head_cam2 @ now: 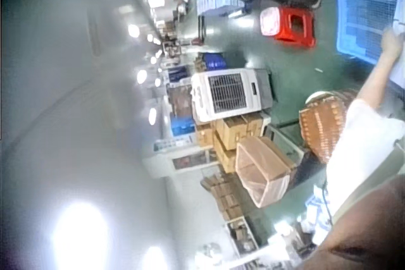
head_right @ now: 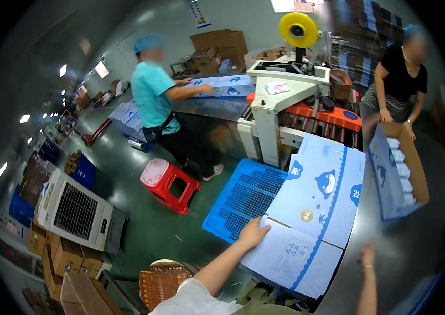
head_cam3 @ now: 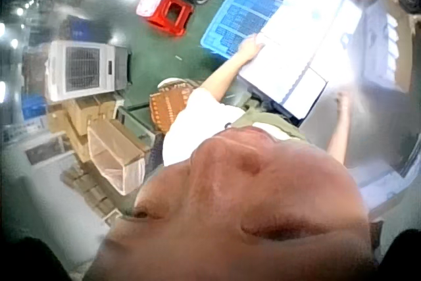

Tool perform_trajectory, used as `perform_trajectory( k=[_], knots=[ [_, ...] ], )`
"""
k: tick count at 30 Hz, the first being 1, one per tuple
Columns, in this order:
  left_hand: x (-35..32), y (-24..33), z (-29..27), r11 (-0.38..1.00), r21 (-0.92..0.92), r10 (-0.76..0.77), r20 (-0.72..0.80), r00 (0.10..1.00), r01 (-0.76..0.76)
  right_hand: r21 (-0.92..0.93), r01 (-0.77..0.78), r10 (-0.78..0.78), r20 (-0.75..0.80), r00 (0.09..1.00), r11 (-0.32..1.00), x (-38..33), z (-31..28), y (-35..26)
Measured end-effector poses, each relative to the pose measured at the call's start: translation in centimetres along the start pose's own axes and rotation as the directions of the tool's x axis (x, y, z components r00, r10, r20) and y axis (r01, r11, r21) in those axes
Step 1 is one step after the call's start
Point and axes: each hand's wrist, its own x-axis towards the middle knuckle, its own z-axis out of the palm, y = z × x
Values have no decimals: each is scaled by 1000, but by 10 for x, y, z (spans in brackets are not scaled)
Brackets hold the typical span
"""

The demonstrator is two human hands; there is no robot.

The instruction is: The person places packages of wipes into cardboard boxes, stacks the boxes, and moves them to different positions on a metal work table in a manufacturing environment.

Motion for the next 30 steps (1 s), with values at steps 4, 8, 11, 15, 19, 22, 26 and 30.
perform_trajectory(
  k=[4, 8, 11, 15, 19, 22, 26, 30],
  knots=[
    [-18, 13, -2, 999, 13, -28, -121, 992, 30, -42, 213, -209, 89, 974, 976, -49, 119, -10],
    [-33, 51, -34, 999, -28, 32, -226, 974, -39, 208, 175, -194, 74, 978, 962, -83, 127, -40],
    [-77, 116, -58, 894, -232, 271, -402, 875, -384, 352, 197, -231, 57, 971, 915, -80, 71, -19],
    [-175, 188, -43, 441, -554, 633, -366, 682, -706, 862, 315, -139, -283, 949, 397, -132, -28, -5],
    [-268, 191, 27, 367, -919, 821, 249, 514, -141, 795, 552, 112, -590, 799, 252, -215, -202, 70],
    [-288, 159, 68, 758, -652, 632, 737, 239, 3, 666, 617, 46, -694, 718, 418, -333, -237, 58],
    [-233, 197, 89, 719, -454, 681, 314, 661, -526, -460, 435, -623, -426, 656, 774, -408, -251, 151],
    [-191, 316, 63, 585, -278, 805, 317, 502, -762, -738, 421, -500, 131, 856, 528, -450, -162, 60]
  ],
)
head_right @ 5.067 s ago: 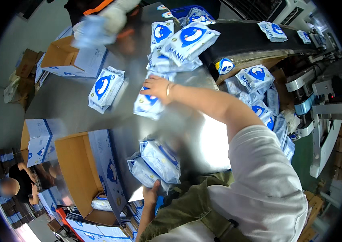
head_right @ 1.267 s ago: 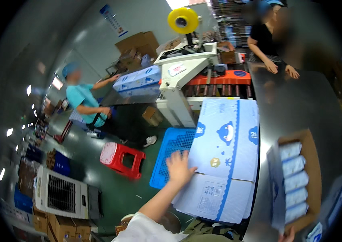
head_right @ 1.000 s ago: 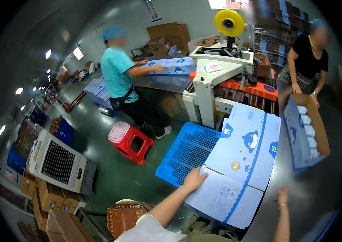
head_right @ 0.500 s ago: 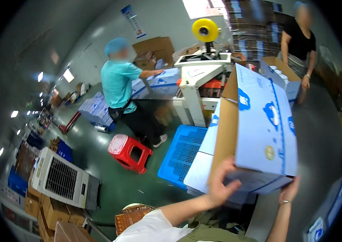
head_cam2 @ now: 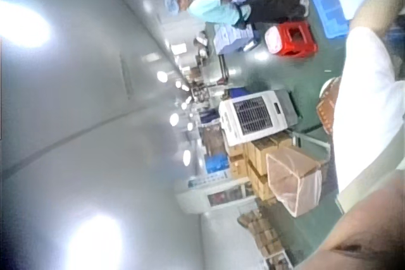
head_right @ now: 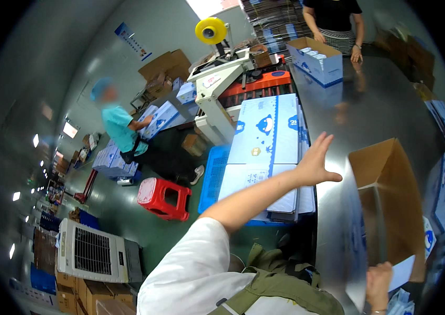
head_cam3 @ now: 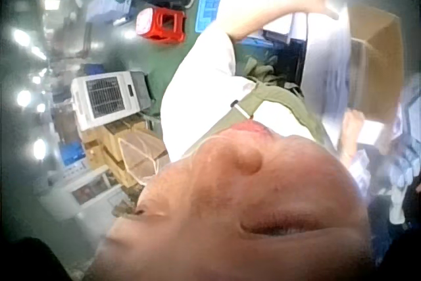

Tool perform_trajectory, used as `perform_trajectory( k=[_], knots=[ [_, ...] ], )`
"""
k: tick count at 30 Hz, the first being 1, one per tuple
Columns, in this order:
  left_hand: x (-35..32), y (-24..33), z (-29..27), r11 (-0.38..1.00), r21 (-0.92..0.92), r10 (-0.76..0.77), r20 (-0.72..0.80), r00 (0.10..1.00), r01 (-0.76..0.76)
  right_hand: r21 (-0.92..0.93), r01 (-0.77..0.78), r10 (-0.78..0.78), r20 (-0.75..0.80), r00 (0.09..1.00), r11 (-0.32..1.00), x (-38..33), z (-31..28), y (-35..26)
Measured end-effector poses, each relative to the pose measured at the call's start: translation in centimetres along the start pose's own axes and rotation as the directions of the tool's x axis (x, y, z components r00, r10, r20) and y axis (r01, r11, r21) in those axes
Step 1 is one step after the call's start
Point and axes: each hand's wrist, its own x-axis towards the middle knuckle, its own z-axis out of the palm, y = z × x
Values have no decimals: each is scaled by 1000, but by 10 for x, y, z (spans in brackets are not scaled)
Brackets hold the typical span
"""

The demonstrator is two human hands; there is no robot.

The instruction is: The person places packages of wipes into cardboard boxes, stacks the boxes, and moves them to different positions on a metal work table in a manufacturing environment.

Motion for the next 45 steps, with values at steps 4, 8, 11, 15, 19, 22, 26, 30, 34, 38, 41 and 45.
perform_trajectory(
  k=[4, 8, 11, 15, 19, 22, 26, 30, 34, 38, 41, 45],
  knots=[
    [12, 35, -15, 946, 285, -92, 694, 714, -156, 198, 44, -63, 93, 994, 979, -4, 53, -12],
    [10, 42, -8, 759, 254, 17, 913, 408, -599, 294, -24, -26, 167, 986, 956, -2, 81, -5],
    [39, 34, 36, 744, 238, -11, 939, 345, -624, 454, -288, 228, 183, 956, 844, -6, 101, 21],
    [72, 30, 78, 560, 407, 285, 723, 629, -722, 416, -321, 500, -453, 738, 851, 16, -25, 48],
    [78, 7, 133, 717, 493, 284, 439, 852, -493, -103, -541, 442, -461, 769, 834, 47, -91, 78],
    [71, -21, 154, 820, 462, 284, 185, 941, -339, 241, -649, 679, -64, 731, 721, 56, -77, 31],
    [19, -44, 148, 868, -494, -175, -219, 960, 45, -108, -676, 641, -238, 729, 729, 16, 37, -24],
    [-109, -101, 196, 401, -733, -467, 352, 811, 549, 55, -647, 633, -283, 720, 761, -65, 44, -30],
    [-182, -44, 293, 715, -426, -16, 783, 622, 554, 262, -514, 556, -597, 578, 816, -164, 83, 1],
    [-105, 73, 228, 699, -618, 215, 661, 719, 359, 829, -237, 862, -471, 189, 506, -138, 168, 42],
    [-65, 94, 166, 826, -496, 527, 516, 675, -267, 998, -62, 990, 9, 143, 0, -67, 235, 28],
    [-84, 141, 174, 896, 126, 194, 751, 632, -425, 826, 562, 991, -28, 132, -51, -36, 160, -9]
  ],
)
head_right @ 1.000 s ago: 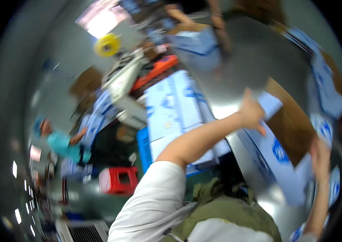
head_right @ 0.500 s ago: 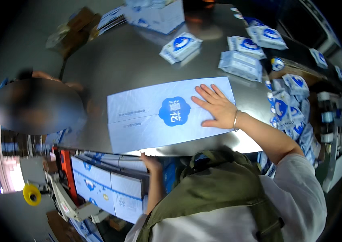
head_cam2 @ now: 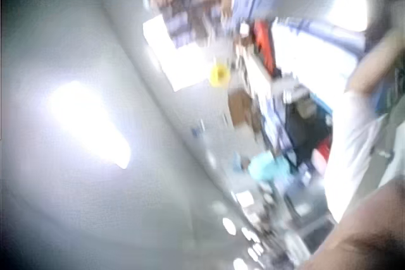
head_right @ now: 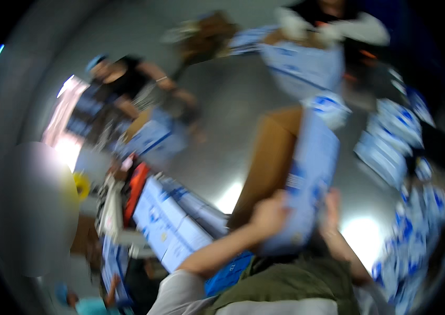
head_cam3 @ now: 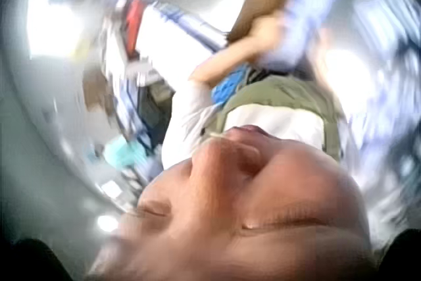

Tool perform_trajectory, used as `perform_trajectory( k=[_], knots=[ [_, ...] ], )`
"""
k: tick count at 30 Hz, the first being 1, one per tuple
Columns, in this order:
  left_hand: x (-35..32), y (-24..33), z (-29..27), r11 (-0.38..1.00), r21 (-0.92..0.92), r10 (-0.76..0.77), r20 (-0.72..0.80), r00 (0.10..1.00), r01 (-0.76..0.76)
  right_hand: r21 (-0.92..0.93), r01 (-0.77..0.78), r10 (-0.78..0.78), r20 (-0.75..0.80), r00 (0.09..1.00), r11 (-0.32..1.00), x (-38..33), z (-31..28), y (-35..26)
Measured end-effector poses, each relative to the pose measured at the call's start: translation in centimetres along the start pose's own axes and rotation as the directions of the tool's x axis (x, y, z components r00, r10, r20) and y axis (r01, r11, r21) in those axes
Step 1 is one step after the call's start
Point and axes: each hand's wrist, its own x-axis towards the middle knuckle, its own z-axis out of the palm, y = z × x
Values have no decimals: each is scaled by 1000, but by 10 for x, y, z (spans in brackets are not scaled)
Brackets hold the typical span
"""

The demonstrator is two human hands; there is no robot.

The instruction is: The person places packages of wipes into cardboard boxes, stacks the boxes, and moves them to different positions on a metal work table in a manufacturing environment.

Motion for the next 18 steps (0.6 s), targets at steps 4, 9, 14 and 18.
perform_trajectory(
  k=[4, 9, 14, 18],
  knots=[
    [16, 44, 93, 972, -48, 230, 31, 973, -229, -486, 357, -378, 58, 924, 798, 12, 17, -44],
    [-38, -10, -6, 909, -7, 386, -361, 849, -417, -170, 50, -42, 49, 998, 984, 13, -24, -48],
    [-33, -148, -1, 901, 55, -428, -48, 902, 431, -22, -260, 260, 148, 954, 965, -20, 12, -9],
    [1, -252, 22, 921, 241, -258, -204, 944, 304, -39, -416, 394, 411, 822, 908, 48, -30, 48]
  ],
)
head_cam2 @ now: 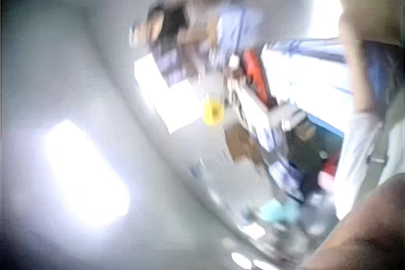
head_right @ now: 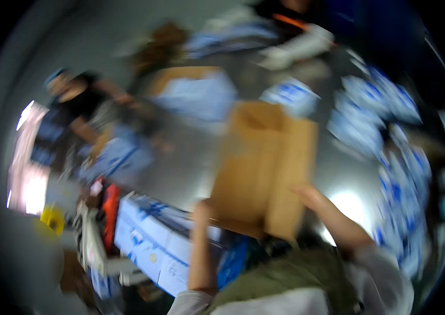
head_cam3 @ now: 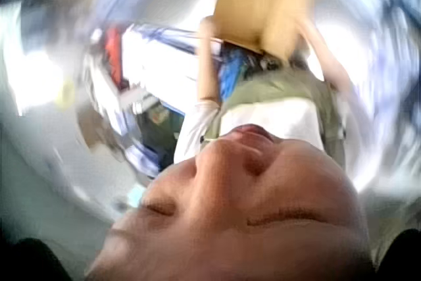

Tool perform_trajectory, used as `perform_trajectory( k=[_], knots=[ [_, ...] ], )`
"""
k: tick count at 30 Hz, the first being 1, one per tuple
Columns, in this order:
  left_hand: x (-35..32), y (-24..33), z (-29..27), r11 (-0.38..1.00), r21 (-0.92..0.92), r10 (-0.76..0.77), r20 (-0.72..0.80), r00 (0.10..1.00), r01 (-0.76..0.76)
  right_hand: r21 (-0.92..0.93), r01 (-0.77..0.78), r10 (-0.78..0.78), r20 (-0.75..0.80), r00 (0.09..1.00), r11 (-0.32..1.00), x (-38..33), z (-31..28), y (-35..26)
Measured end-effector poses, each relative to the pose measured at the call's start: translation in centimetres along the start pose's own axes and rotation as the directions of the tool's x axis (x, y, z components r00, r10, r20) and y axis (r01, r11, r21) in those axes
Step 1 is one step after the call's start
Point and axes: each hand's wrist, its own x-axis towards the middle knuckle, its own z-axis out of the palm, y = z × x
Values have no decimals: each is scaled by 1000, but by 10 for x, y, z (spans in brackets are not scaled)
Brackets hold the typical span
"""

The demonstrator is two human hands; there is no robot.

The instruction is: The person places packages of wipes into cardboard boxes, stacks the boxes, and moves them to different positions on a metal work table in a manufacturing environment.

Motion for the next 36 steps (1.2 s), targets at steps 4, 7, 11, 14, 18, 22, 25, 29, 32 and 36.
perform_trajectory(
  k=[4, 7, 11, 14, 18, 22, 25, 29, 32, 36],
  knots=[
    [18, 8, -42, 980, -39, -200, -135, 971, 196, -757, -138, -199, -335, 921, 638, 39, 22, -5],
    [14, 17, -58, 993, -72, -112, -238, 965, 97, -948, 22, -547, -164, 821, 317, 27, -3, -79],
    [18, 39, -63, 973, -30, -230, -150, 962, 228, -978, -202, -806, -74, 587, -57, -23, -125, -235],
    [22, 28, -59, 968, -87, -246, -125, 961, 236, -735, -645, -499, -488, 716, -207, -41, -130, -298],
    [27, 24, -54, 979, -45, -202, -186, 962, 197, -760, -592, -550, -383, 742, -270, -47, -124, -264],
    [26, 29, -59, 962, -4, -273, -80, 959, 274, -778, -456, -597, -132, 791, -433, -77, -105, -195],
    [22, 26, -55, 970, 18, -236, -142, 961, 241, -762, -397, -673, 69, 737, -512, -94, -75, -170],
    [23, 27, -52, 986, -105, -148, -185, 972, 130, -818, -331, -571, -4, 821, -470, -96, -67, -190],
    [24, 20, -50, 997, -46, -74, -234, 969, 65, -865, -487, -585, -334, 739, -122, -79, -50, -210],
    [18, 27, -48, 982, -84, -181, -182, 967, 168, -817, 382, -746, -85, 660, 431, -62, 42, -190]
  ],
)
